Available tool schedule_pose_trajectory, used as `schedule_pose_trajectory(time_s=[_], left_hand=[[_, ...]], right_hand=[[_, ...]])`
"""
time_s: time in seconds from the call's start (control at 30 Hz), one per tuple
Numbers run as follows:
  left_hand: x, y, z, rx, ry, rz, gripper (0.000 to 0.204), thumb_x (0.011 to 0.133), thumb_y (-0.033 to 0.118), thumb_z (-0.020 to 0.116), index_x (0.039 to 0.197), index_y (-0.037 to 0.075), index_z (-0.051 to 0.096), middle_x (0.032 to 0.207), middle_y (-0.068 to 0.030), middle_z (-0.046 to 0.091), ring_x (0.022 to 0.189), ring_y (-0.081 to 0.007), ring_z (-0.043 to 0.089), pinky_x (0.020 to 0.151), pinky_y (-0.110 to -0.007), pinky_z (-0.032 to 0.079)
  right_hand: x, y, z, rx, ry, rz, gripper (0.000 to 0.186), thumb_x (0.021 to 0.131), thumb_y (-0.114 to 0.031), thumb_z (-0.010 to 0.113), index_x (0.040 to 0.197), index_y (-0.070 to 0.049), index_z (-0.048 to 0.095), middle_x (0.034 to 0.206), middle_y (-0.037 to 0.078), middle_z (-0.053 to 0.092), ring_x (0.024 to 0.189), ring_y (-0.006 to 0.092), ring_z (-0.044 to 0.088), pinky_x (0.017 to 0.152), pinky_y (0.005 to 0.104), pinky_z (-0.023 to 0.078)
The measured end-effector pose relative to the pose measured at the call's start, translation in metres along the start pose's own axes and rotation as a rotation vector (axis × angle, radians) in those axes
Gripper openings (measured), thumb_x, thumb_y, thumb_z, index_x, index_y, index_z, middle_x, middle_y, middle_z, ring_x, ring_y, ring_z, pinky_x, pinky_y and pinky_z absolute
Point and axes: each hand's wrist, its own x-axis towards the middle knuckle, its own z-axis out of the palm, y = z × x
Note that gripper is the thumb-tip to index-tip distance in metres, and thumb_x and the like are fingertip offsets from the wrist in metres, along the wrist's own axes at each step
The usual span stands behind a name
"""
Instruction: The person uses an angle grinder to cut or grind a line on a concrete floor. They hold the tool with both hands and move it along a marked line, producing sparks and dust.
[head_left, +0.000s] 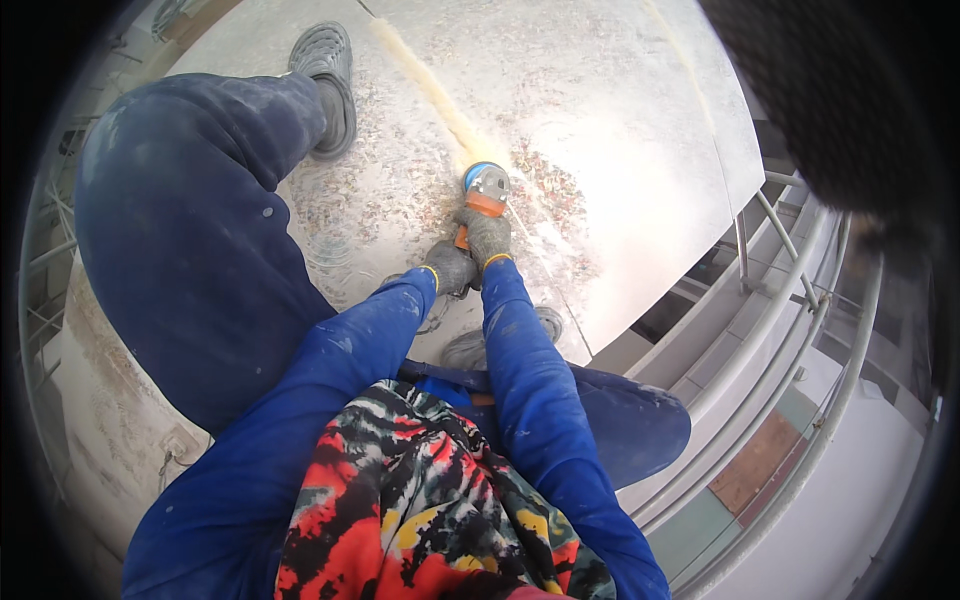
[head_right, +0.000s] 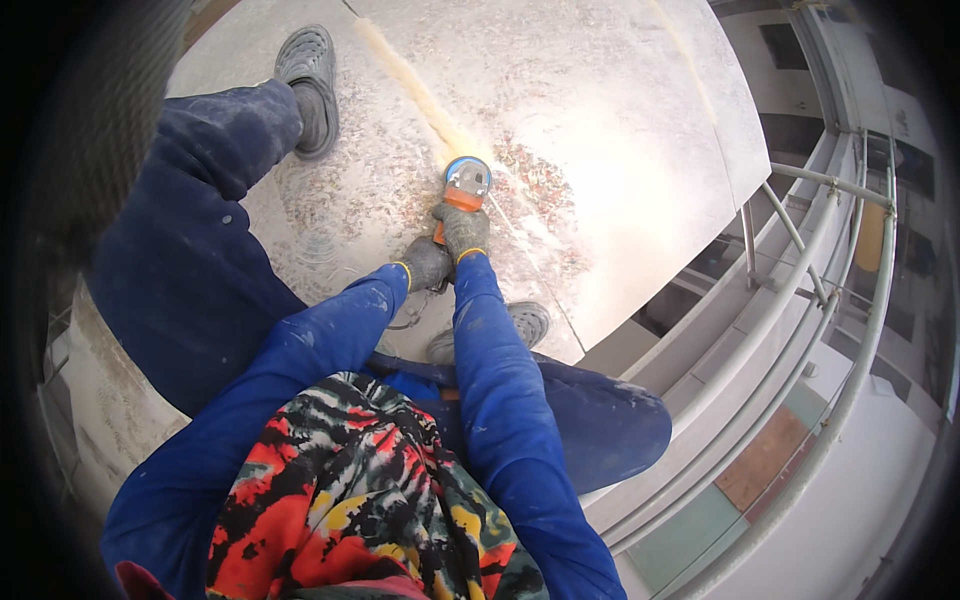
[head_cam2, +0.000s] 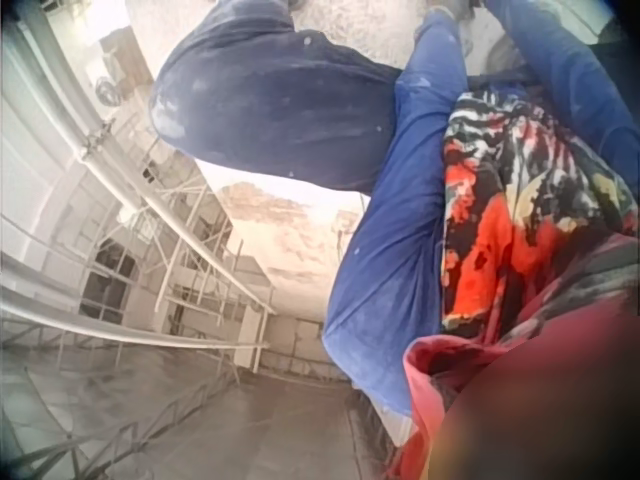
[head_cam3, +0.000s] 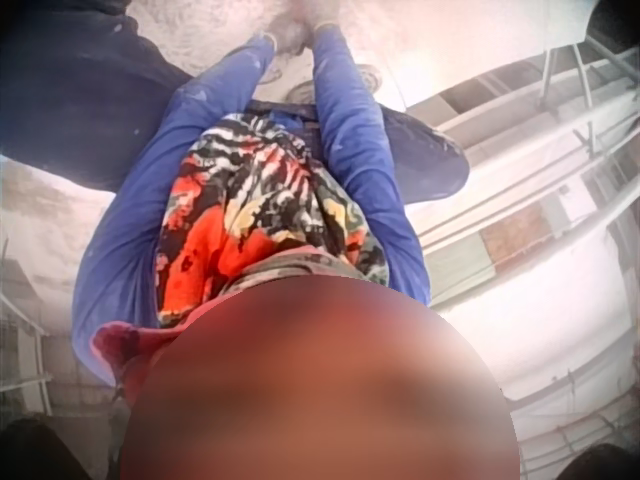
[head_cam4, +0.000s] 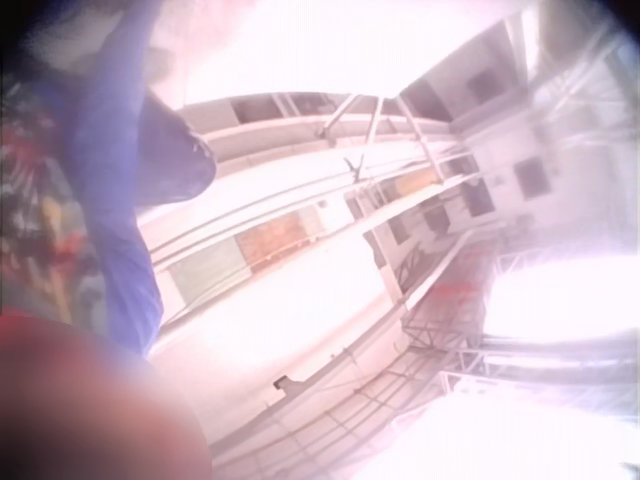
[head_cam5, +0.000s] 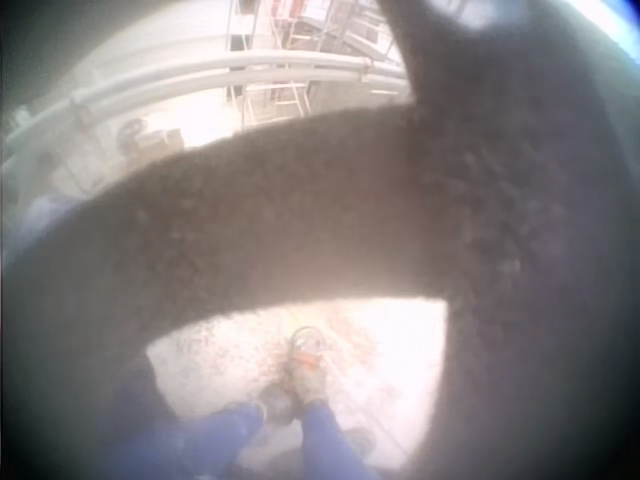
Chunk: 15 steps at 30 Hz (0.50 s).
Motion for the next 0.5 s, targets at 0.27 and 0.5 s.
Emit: schedule_pose_trajectory(time_s=[0.27, 0.5], left_hand=[[-0.008, -0.001, 0.007, 0.011, -0.062, -0.038, 0.033, 0.071, 0.034, 0.085, 0.097, 0.015, 0.078, 0.090, -0.0088, 0.078, 0.089, -0.0254, 0.075, 0.085, -0.037, 0.059], [-0.006, -0.012, 0.019, 0.074, -0.039, 0.078, 0.038, 0.075, 0.040, 0.083, 0.104, 0.017, 0.077, 0.094, -0.0086, 0.078, 0.090, -0.0273, 0.075, 0.086, -0.040, 0.059]], right_hand=[[-0.005, 0.015, 0.003, 0.058, 0.025, 0.006, 0.068, 0.068, -0.029, 0.088, 0.121, 0.008, 0.067, 0.109, 0.022, 0.073, 0.092, 0.0325, 0.072, 0.082, 0.0439, 0.057], [-0.002, 0.025, 0.005, 0.025, -0.002, -0.030, 0.059, 0.071, -0.026, 0.087, 0.117, 0.007, 0.069, 0.101, 0.018, 0.073, 0.084, 0.0308, 0.070, 0.077, 0.0466, 0.057]])
